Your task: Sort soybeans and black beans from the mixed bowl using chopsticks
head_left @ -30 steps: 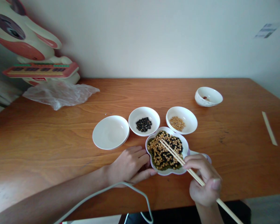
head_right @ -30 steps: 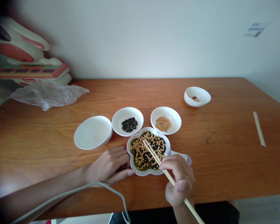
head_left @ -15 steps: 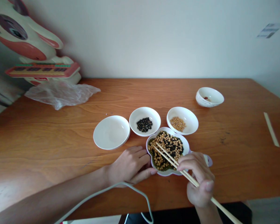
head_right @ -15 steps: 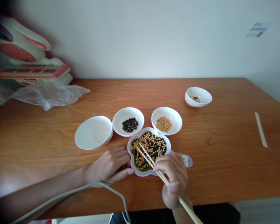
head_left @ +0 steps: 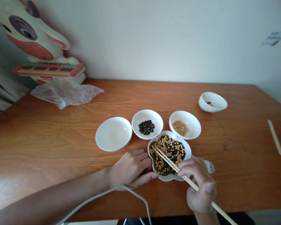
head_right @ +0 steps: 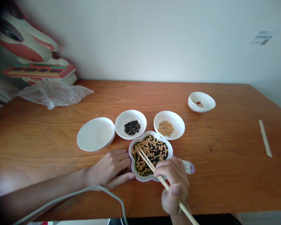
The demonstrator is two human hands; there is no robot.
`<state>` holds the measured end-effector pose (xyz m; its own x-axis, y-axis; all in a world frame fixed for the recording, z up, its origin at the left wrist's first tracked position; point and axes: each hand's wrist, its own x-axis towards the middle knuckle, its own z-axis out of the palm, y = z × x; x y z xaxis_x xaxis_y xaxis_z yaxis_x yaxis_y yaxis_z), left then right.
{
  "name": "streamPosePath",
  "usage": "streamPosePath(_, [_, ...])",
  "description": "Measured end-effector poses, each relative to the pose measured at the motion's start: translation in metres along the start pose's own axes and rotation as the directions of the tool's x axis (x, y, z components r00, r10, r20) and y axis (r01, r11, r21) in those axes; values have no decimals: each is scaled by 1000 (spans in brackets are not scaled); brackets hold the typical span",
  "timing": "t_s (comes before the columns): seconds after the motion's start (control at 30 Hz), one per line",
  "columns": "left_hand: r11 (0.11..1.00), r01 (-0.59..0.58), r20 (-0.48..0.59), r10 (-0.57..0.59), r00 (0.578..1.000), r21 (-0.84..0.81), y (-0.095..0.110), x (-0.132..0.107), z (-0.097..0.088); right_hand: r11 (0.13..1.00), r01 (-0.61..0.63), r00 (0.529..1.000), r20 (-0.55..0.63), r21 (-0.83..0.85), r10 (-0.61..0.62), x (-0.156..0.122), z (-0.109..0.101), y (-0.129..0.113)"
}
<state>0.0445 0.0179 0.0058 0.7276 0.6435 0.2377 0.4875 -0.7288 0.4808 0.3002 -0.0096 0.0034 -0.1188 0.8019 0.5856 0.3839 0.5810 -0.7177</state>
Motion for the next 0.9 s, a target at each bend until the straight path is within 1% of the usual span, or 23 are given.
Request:
streamPosePath(0.23, [1000, -8, -31, 8, 999, 16, 0, -1, 3, 999, -29, 999, -31, 28, 30, 0, 0, -2])
streamPosePath(0.43, [1000, -11, -32, 11, 999, 1, -1, -1, 3, 998, -51, 997, -54, 39, 54, 3, 3, -6])
streamPosePath(0.5, [1000, -12, -32, 12, 999, -2, -1, -1, 3, 999, -43, 998, -37, 21, 44, 3, 2, -4])
streamPosePath(0.67, [1000, -10, -29, 10, 1000, -1, -1, -1, 2, 1000, 24, 998, 52, -18, -23, 0, -4, 5])
streamPosePath(0.83, [1000, -1, -14, 1, 1000, -3, 0, -1, 1, 999, -46, 999, -15, 11, 46, -1, -2, 0])
streamPosePath(0.9, [1000, 3, -3, -3, 1000, -9, 0, 0, 0, 998, -55, 998, -35, 27, 56, -1, -1, -3])
